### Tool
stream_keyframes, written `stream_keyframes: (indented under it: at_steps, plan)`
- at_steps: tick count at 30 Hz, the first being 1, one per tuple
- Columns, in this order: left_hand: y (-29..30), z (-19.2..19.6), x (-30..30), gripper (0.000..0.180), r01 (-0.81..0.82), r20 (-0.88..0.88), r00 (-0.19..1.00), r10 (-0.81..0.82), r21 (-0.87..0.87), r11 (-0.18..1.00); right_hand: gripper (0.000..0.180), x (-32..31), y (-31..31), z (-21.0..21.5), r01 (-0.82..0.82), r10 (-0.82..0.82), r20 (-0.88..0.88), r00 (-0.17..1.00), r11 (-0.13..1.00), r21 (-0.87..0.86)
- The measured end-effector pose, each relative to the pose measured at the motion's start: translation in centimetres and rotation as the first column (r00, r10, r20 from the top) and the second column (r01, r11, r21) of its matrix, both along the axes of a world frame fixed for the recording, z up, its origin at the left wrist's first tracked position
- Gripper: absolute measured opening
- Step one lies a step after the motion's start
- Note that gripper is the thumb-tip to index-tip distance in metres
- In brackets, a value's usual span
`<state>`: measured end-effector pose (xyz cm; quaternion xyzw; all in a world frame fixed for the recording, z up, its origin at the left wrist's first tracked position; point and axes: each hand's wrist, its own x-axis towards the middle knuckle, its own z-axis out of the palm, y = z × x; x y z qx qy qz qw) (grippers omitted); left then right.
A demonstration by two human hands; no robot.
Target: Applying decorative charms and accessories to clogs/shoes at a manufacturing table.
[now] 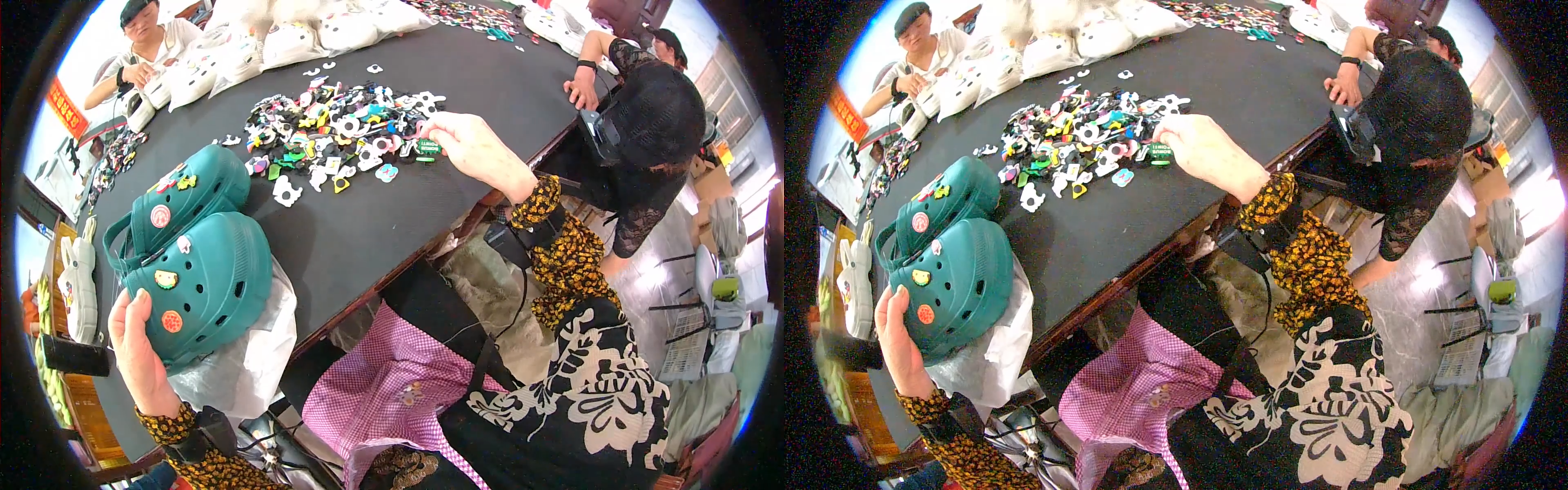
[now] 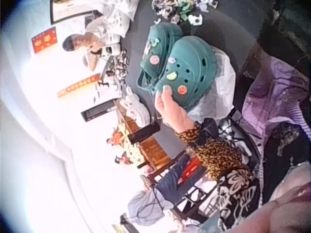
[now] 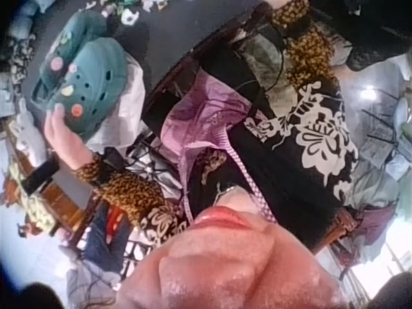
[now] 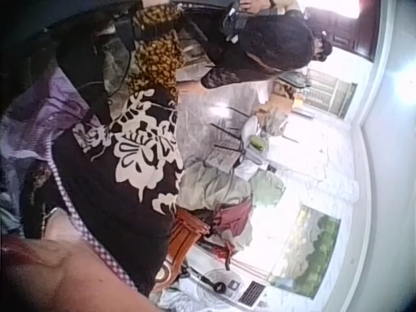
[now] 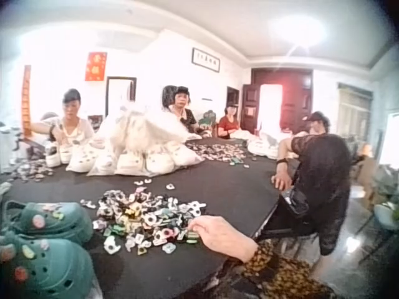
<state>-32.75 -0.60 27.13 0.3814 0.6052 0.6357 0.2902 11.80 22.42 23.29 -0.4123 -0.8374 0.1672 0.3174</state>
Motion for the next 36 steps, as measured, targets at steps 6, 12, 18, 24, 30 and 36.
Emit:
stream_keyframes:
  at_steps: [6,12,18,24,30,36]
  plan:
    - [-0.9,-0.1,0.1,0.033,-0.076,-0.015,0.997,0.076,-0.013,0.997,0.019,-1.3,0.8,-1.0,-0.03,0.028,0.04,0.999,0.999,0.042]
    - [0.0,0.2,0.7,0.034,-0.025,-0.014,1.0,0.025,-0.008,1.0,0.018,0.5,1.9,0.9,0.168,-0.147,-0.1,0.984,0.954,0.249]
    - [-0.7,0.1,-0.2,0.033,-0.013,-0.006,1.0,0.013,-0.011,1.0,0.021,-1.5,0.9,1.1,0.117,-0.086,-0.201,0.976,0.982,0.151]
    - [0.1,0.2,0.3,0.031,-0.096,-0.035,0.995,0.095,-0.022,0.995,0.019,-2.7,-0.3,0.5,-0.038,0.05,-0.071,0.996,0.987,0.158]
    - [0.1,0.3,0.1,0.032,-0.048,-0.004,0.999,0.048,-0.024,0.999,0.031,-4.9,0.6,-0.4,-0.27,0.191,0.24,0.952,0.892,0.363]
    - [0.3,-0.1,-0.4,0.031,-0.079,-0.055,0.995,0.077,-0.027,0.997,0.014,-4.0,3.4,0.6,-0.153,0.037,0.266,0.963,0.89,0.43]
